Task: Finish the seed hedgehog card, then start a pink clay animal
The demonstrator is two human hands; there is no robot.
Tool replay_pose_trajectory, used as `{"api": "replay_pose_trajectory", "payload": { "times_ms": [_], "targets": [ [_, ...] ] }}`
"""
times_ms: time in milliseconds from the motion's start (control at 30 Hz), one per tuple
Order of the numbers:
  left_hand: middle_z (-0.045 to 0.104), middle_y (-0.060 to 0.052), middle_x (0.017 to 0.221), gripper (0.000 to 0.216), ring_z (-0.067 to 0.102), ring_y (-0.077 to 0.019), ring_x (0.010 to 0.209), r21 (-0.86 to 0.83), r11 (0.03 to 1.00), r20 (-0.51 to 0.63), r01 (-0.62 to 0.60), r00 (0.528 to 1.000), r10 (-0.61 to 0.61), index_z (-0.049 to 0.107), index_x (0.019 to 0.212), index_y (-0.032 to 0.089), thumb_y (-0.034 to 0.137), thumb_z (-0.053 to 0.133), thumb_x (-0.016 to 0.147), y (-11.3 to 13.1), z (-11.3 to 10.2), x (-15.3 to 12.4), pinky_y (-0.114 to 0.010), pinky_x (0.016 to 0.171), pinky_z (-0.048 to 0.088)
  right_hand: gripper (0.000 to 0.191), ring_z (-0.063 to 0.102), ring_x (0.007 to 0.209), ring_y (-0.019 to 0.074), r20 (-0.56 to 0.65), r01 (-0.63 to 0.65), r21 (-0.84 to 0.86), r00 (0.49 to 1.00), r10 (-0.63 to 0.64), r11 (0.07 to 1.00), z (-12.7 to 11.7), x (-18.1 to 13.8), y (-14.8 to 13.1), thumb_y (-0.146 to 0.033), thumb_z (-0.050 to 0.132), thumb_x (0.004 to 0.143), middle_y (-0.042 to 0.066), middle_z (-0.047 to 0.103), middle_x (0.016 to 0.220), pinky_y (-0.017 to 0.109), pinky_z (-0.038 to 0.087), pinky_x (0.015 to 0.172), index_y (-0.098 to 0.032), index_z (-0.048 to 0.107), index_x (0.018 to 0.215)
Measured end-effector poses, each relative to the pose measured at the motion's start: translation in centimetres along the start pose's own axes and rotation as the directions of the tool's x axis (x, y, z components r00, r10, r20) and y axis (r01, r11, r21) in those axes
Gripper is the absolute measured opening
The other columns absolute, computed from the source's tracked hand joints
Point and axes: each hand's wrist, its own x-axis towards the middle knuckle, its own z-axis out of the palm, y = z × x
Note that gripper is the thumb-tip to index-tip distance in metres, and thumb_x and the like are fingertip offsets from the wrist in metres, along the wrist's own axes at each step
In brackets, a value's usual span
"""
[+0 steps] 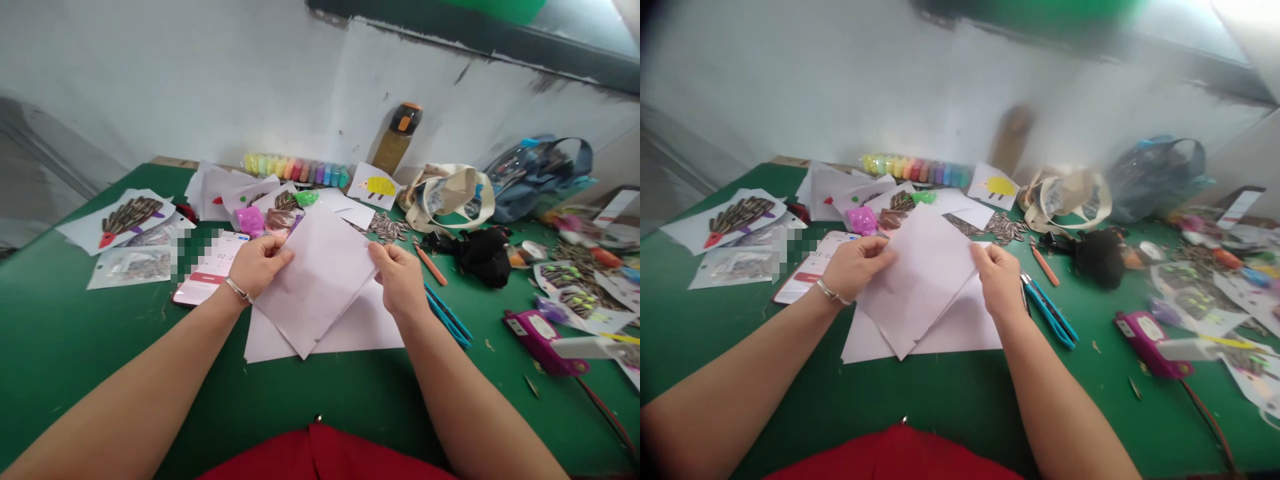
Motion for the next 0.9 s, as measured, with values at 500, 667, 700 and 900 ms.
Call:
{"api": "replay_pose_trajectory", "payload": {
  "times_ms": [500,667,700,900],
  "targets": [
    [0.066,0.003,0.063,0.021,0.054,-0.0129,0.056,-0.234,0.961,-0.126,0.147,0.976,-0.18,0.071,0.067,0.021,0.041,0.073,0.067,-1.9,0.8,0.7,-0.023,0.054,0.042,0.028,0.051,0.055,0.0116,0.432,-0.318,0.18,0.876,0.216,0.931,1.0,-2.2,1.1,-0.041,0.068,0.079,-0.002,0.058,0.057,0.026,0.04,0.058,-0.018,0.063,0.064],
    [0.061,0.005,0.056,0.021,0.048,-0.0112,0.048,-0.227,0.957,-0.157,0.182,0.963,-0.22,0.072,0.068,0.022,0.043,0.073,0.067,-1.8,1.0,0.7,-0.022,0.045,0.035,0.031,0.048,0.05,0.0101,0.304,-0.306,0.216,0.923,0.234,0.927,0.8,-1.7,1.5,-0.044,0.068,0.078,-0.003,0.055,0.053,0.024,0.037,0.053,-0.019,0.06,0.063],
    [0.061,0.005,0.056,0.02,0.049,-0.0113,0.049,-0.211,0.962,-0.168,0.172,0.963,-0.209,0.073,0.067,0.022,0.043,0.072,0.067,-1.7,0.9,0.7,-0.022,0.045,0.036,0.032,0.047,0.05,0.0098,0.288,-0.304,0.215,0.928,0.237,0.928,0.7,-1.6,1.6,-0.045,0.067,0.079,-0.003,0.054,0.052,0.024,0.036,0.052,-0.019,0.059,0.062],
    [0.065,0.003,0.062,0.018,0.053,-0.0124,0.057,-0.157,0.978,-0.293,0.134,0.94,-0.175,0.075,0.072,0.021,0.038,0.073,0.067,-1.1,0.2,0.8,-0.022,0.051,0.041,0.035,0.046,0.046,0.0092,0.208,-0.333,0.181,0.933,0.295,0.926,0.5,-1.2,1.3,-0.043,0.063,0.079,-0.003,0.054,0.05,0.023,0.032,0.047,-0.019,0.055,0.056]
  ]
}}
